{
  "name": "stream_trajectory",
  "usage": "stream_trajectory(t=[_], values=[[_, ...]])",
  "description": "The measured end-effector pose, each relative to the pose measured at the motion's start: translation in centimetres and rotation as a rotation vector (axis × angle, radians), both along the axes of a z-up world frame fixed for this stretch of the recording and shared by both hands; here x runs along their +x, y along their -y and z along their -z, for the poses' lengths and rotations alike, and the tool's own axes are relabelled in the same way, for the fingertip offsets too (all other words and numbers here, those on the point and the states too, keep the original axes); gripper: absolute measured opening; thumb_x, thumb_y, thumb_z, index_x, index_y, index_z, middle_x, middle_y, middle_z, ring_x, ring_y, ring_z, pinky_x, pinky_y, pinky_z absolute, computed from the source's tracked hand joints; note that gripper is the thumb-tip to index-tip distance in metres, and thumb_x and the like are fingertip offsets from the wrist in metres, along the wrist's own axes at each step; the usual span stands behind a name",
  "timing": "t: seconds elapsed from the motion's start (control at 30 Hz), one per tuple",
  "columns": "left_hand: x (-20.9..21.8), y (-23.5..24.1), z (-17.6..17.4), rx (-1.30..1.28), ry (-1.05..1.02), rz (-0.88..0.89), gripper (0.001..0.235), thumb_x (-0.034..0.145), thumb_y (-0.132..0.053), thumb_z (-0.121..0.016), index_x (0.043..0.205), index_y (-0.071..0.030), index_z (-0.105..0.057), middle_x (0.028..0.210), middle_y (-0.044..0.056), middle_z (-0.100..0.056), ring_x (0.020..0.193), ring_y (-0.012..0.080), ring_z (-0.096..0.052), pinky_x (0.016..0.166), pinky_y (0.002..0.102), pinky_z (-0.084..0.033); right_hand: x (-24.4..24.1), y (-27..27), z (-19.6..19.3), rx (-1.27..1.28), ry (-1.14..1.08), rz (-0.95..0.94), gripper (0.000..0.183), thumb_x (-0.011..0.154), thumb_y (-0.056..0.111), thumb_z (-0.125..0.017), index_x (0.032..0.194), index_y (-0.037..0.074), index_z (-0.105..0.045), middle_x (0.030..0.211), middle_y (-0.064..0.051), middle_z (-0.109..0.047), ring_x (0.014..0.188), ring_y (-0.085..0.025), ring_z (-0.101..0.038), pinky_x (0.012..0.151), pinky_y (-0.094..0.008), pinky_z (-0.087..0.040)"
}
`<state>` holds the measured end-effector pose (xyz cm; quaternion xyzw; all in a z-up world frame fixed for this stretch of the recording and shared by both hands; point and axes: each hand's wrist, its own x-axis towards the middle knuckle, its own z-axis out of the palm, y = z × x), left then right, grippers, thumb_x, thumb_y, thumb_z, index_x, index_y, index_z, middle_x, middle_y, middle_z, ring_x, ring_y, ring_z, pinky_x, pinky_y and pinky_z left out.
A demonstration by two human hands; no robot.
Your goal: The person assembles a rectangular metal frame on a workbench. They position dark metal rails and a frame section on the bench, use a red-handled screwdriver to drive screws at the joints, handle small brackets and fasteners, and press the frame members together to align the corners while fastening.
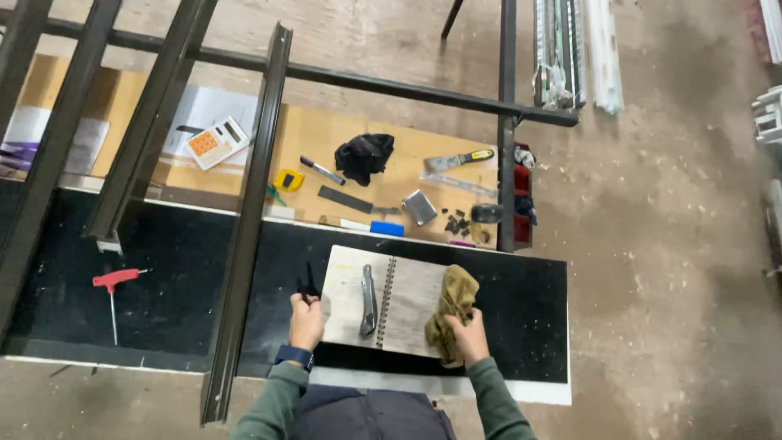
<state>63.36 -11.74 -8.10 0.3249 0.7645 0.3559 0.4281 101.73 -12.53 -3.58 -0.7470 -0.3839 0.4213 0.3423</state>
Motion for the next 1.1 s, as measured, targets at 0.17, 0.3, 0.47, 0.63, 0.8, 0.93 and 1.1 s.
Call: stream_trajectory(t=[0.17, 0.3, 0.47, 0.63, 0.8, 0.93, 1.1], values=[[1.3, -1.9, -0.7, -0.138, -0.089, -0.077, 0.035, 0.092, -0.032, -0.059, 0.114, -0.005, -0.053, 0.099, 0.025, -0.073, 0.097, 0.0432, -0.07, 0.087, 0.048, -0.053, -2.3, -2.9, -3.3, -0.124, -0.345, -0.039, 0.07, 0.077, 0.026, -0.085, 0.132, -0.001, -0.051, 0.118, -0.012, -0.069, 0.106, -0.024, -0.069, 0.09, -0.038, -0.056], [2.4, -3.1, -3.2, -0.061, -0.212, 0.009, 0.045, 0.091, -0.042, -0.069, 0.108, -0.004, -0.053, 0.091, 0.022, -0.072, 0.091, 0.0435, -0.07, 0.081, 0.05, -0.053, -2.1, -4.5, -3.9, -0.057, -0.057, -0.284, 0.074, 0.075, 0.03, -0.087, 0.135, 0.004, -0.051, 0.12, -0.012, -0.072, 0.11, -0.024, -0.07, 0.093, -0.036, -0.055], [3.6, -7.2, -3.5, 0.132, -0.108, 0.043, 0.04, 0.085, -0.034, -0.076, 0.099, -0.004, -0.053, 0.082, 0.02, -0.068, 0.078, 0.0395, -0.07, 0.07, 0.047, -0.053, -0.9, -9.5, -3.5, -0.105, 0.052, -0.293, 0.068, 0.074, 0.034, -0.086, 0.13, 0.006, -0.061, 0.12, -0.012, -0.077, 0.11, -0.024, -0.075, 0.094, -0.036, -0.057], [3.8, -18.8, -2.8, 0.263, -0.021, -0.016, 0.033, 0.09, -0.026, -0.075, 0.094, -0.004, -0.051, 0.075, 0.016, -0.061, 0.069, 0.0288, -0.059, 0.065, 0.042, -0.049, -1.3, -19.7, -2.8, 0.152, 0.125, -0.299, 0.069, 0.077, 0.035, -0.085, 0.132, 0.003, -0.059, 0.122, -0.016, -0.073, 0.113, -0.031, -0.071, 0.094, -0.041, -0.054], [2.6, -30.2, 1.7, 0.448, -0.085, 0.048, 0.031, 0.092, -0.023, -0.074, 0.108, -0.003, -0.056, 0.088, 0.017, -0.066, 0.082, 0.0344, -0.065, 0.074, 0.045, -0.051, -2.4, -29.6, -0.3, 0.157, 0.202, -0.269, 0.065, 0.079, 0.037, -0.084, 0.129, 0.002, -0.06, 0.121, -0.018, -0.072, 0.113, -0.033, -0.07, 0.096, -0.041, -0.053], [2.6, -36.3, 5.9, 0.398, -0.272, 0.112, 0.036, 0.097, -0.023, -0.068, 0.121, -0.002, -0.054, 0.099, 0.023, -0.067, 0.093, 0.0424, -0.065, 0.08, 0.052, -0.05, -3.2, -34.9, 4.2, 0.193, 0.232, -0.334, 0.062, 0.081, 0.036, -0.082, 0.127, 0.001, -0.058, 0.12, -0.022, -0.071, 0.113, -0.038, -0.068, 0.098, -0.044, -0.052], [3.4, -35.1, 1.0, 0.371, -0.781, 0.134, 0.035, 0.09, -0.021, -0.069, 0.119, -0.007, -0.056, 0.109, 0.022, -0.062, 0.103, 0.0447, -0.059, 0.085, 0.056, -0.048, -1.9, -35.1, 0.9, 0.069, 0.463, -0.379, 0.071, 0.086, 0.039, -0.081, 0.137, 0.002, -0.048, 0.13, -0.026, -0.06, 0.119, -0.046, -0.059, 0.098, -0.051, -0.048]])
